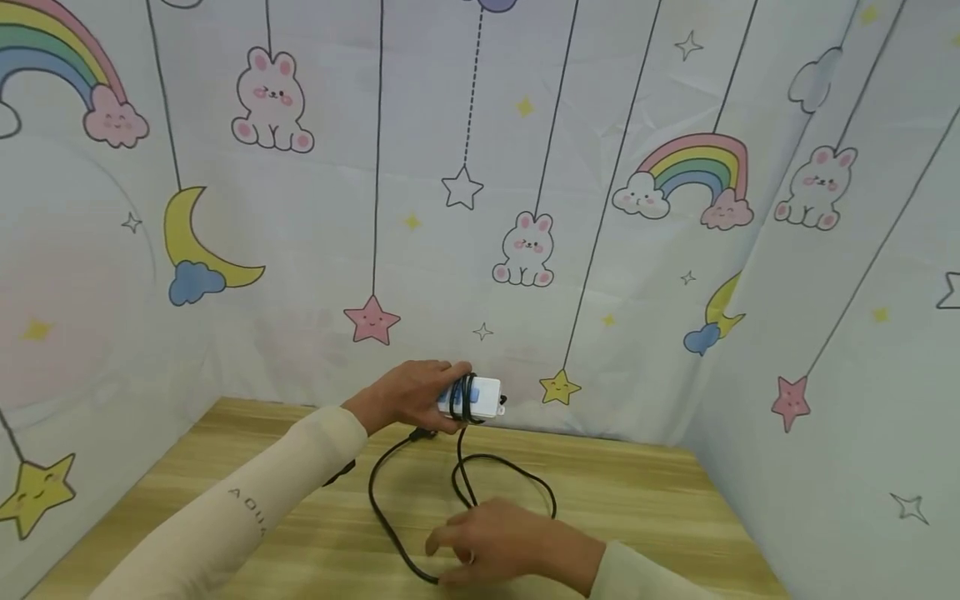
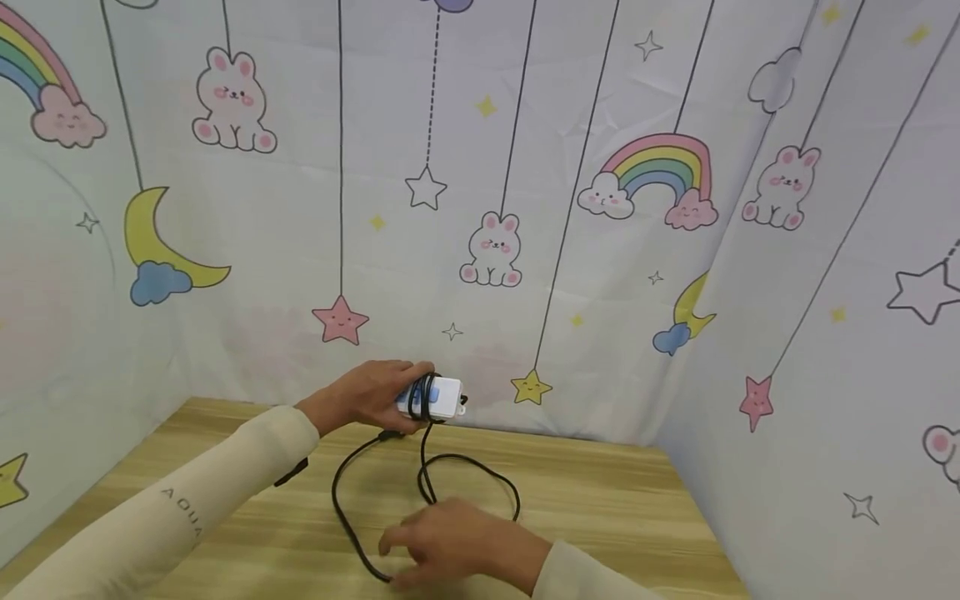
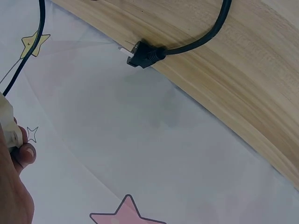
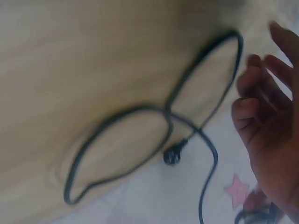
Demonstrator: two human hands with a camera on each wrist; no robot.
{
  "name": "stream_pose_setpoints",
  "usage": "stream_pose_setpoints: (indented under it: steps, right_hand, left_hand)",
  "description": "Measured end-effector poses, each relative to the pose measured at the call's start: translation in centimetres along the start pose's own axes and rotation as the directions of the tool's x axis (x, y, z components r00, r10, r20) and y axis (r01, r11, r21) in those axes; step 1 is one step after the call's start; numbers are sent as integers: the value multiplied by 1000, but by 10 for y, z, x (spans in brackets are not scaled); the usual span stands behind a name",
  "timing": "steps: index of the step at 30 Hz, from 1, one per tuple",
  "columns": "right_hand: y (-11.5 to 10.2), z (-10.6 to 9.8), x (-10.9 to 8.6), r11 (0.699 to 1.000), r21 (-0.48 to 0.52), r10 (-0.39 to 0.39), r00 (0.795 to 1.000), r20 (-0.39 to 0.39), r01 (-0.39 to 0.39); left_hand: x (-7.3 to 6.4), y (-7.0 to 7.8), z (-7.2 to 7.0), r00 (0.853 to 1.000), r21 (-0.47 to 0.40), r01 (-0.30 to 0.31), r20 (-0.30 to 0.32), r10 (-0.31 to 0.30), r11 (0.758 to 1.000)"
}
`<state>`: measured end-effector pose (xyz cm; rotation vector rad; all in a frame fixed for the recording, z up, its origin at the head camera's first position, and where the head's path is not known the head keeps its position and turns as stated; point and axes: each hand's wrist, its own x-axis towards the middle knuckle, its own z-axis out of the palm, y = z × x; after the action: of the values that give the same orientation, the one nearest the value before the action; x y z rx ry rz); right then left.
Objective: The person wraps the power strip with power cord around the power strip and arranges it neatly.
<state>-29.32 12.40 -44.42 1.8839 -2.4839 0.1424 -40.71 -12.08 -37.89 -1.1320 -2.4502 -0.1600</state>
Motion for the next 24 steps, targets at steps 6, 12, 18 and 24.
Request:
stream_pose_setpoints:
  steps: [6,12,18,24]
  right_hand:
    - [-5,24,2,1000,-26,-8,989,150,12]
    - [13,28,9,972,-126,220,958,181,-200]
    - [46,30,15,910,-158,405,904,135,-384]
    - [72,32,21,884,-135,460,882,97,-447]
  left_hand:
    - [2,1,2,1000,2,-3,-5,3,1000]
    - [1,2,4,1000,3,1,-4,-1,1000]
    - [3,3,6,1000,8,-10,-23,10,1000]
    - [4,3,8,1000,4,11,-5,-11,1000]
